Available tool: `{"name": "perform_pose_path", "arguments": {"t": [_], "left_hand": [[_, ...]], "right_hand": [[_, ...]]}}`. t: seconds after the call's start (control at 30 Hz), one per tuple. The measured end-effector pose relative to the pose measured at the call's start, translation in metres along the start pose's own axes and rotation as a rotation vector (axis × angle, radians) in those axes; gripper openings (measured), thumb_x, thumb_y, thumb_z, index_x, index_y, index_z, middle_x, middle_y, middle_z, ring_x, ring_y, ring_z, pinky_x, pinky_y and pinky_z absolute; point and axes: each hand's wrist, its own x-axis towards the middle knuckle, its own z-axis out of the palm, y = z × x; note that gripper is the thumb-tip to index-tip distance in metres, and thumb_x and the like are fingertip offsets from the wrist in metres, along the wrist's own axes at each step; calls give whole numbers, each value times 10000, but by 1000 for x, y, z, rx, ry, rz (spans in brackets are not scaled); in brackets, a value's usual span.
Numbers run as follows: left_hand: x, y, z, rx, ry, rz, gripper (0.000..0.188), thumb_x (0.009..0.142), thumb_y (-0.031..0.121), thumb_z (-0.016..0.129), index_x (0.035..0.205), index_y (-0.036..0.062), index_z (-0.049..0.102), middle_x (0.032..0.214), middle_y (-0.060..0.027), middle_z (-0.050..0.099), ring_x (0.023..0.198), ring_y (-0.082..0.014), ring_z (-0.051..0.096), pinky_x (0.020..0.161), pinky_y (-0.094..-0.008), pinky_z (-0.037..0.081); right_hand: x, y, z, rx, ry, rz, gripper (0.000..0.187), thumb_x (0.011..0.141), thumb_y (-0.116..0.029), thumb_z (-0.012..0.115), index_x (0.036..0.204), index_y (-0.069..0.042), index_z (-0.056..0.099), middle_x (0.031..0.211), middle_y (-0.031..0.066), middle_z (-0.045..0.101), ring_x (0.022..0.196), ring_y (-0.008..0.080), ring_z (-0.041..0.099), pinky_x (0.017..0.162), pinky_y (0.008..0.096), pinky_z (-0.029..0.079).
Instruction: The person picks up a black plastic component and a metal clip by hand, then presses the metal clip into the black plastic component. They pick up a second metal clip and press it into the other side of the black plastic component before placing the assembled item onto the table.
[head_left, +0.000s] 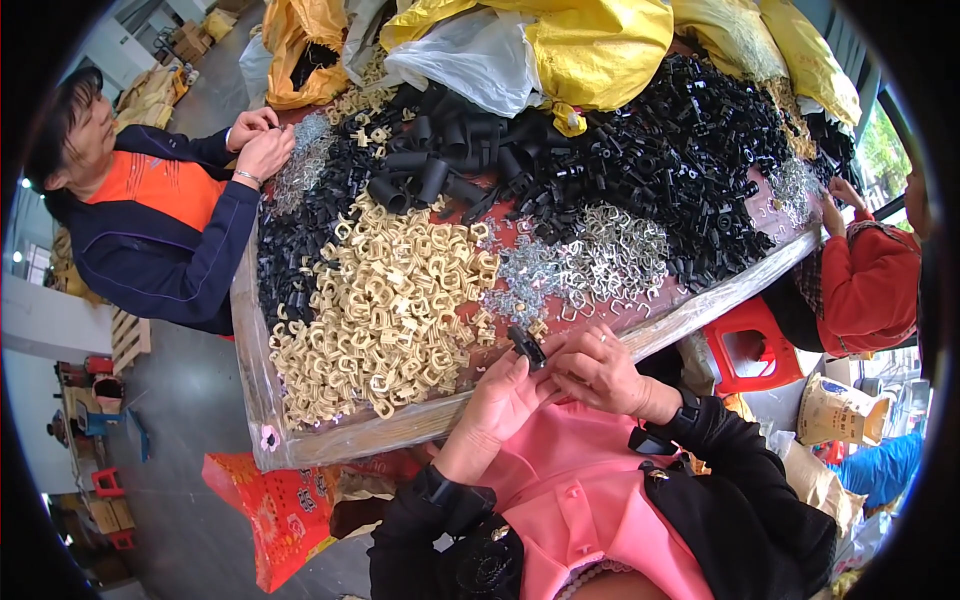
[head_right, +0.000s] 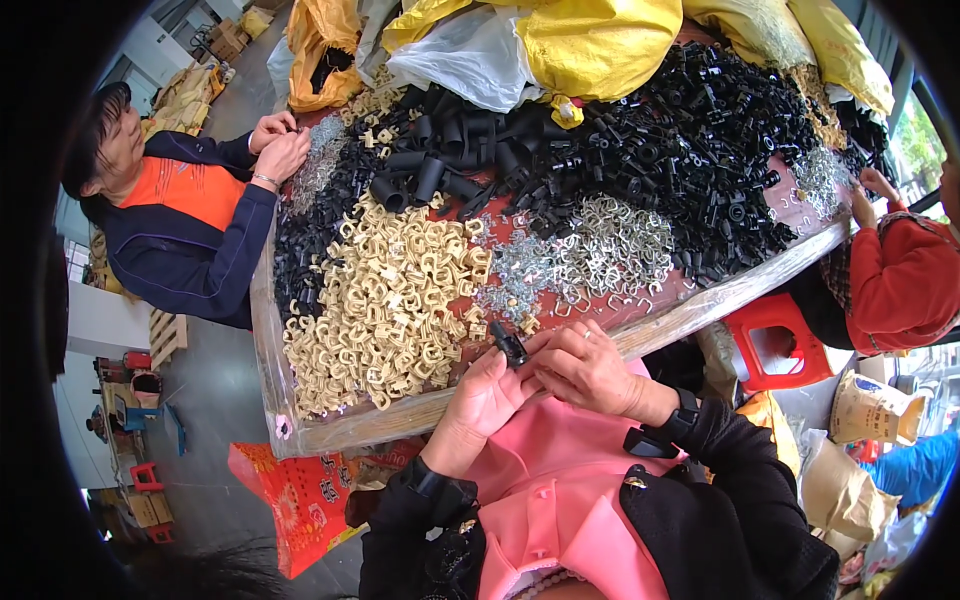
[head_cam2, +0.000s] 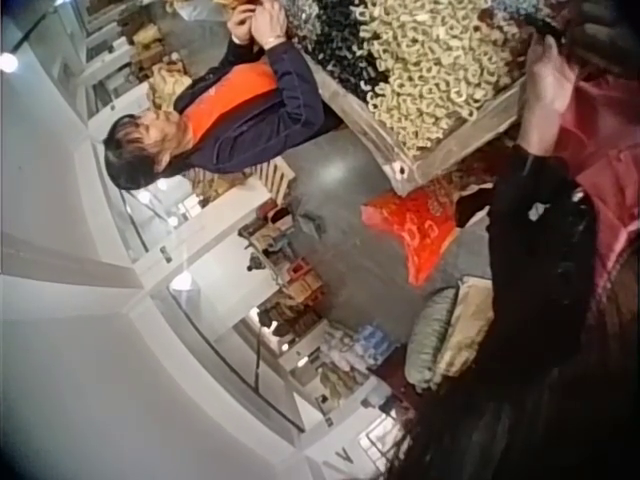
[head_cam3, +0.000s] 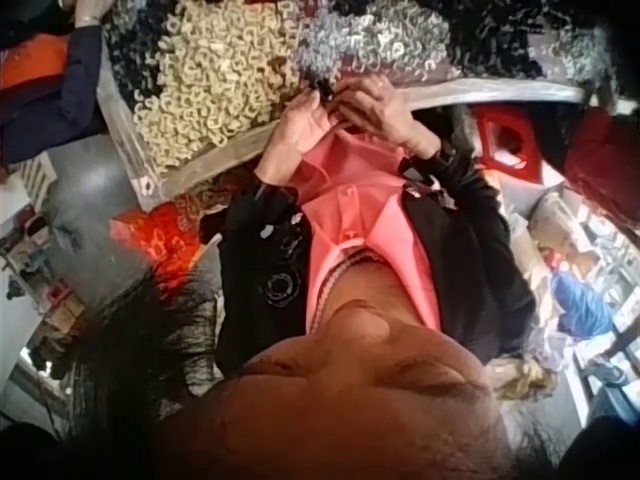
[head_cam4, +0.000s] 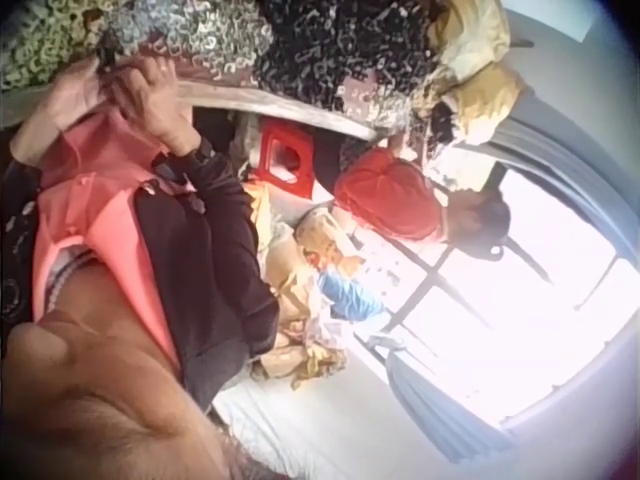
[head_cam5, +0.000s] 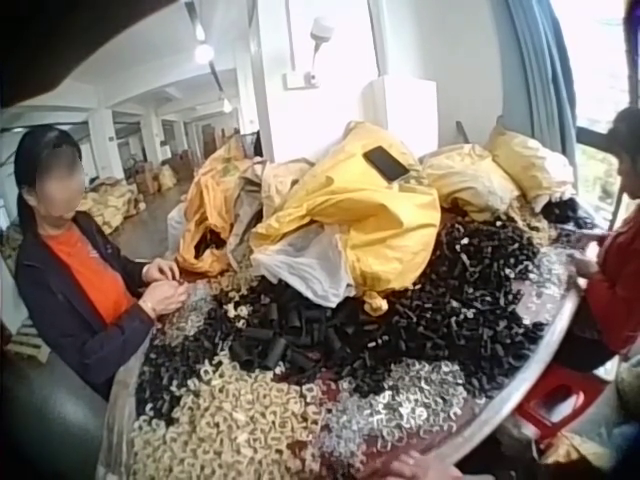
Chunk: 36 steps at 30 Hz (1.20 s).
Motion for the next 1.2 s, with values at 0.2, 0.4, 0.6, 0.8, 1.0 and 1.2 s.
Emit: {"name": "perform_pose_path", "arguments": {"t": [0.2,0.4,0.6,0.8,1.0,1.2], "left_hand": [[-3,-3,-3,38,-48,17,460,775,262,569,1135,29,403,1181,-106,415,1126,-238,371,955,-404,285],[-3,-7,-6,73,-24,33,453,773,253,567,1132,31,402,1162,-91,420,1124,-246,368,964,-421,272],[-4,-8,-7,66,-22,19,453,772,252,564,1134,35,399,1170,-92,411,1128,-274,356,968,-445,264],[-2,-13,-11,57,9,28,462,768,262,566,1138,42,399,1182,-103,400,1140,-295,340,964,-462,267],[-2,-11,-7,76,5,5,397,788,212,547,1120,39,415,1161,-104,424,1107,-282,387,949,-435,302],[-7,1,-8,310,136,-62,254,836,128,480,1066,21,464,1024,-93,526,930,-235,543,833,-362,433]], "right_hand": [[2,-2,6,-1,-61,78,168,659,-93,620,798,-62,533,827,73,516,702,230,515,616,335,395],[-1,0,12,-46,-57,94,204,661,-103,610,846,-58,537,816,55,524,719,218,523,616,319,396],[-5,3,16,-17,-65,85,206,678,-78,588,875,-49,532,810,64,518,733,227,520,626,325,403],[-10,9,16,46,-106,93,204,689,-59,573,887,-44,531,807,71,513,729,238,513,636,324,408],[-14,11,15,113,-60,145,184,689,-55,578,864,-46,525,795,76,506,717,243,508,634,329,406],[-13,7,-11,222,-81,211,159,681,-29,576,824,-47,508,861,89,503,764,259,505,653,328,396]]}}
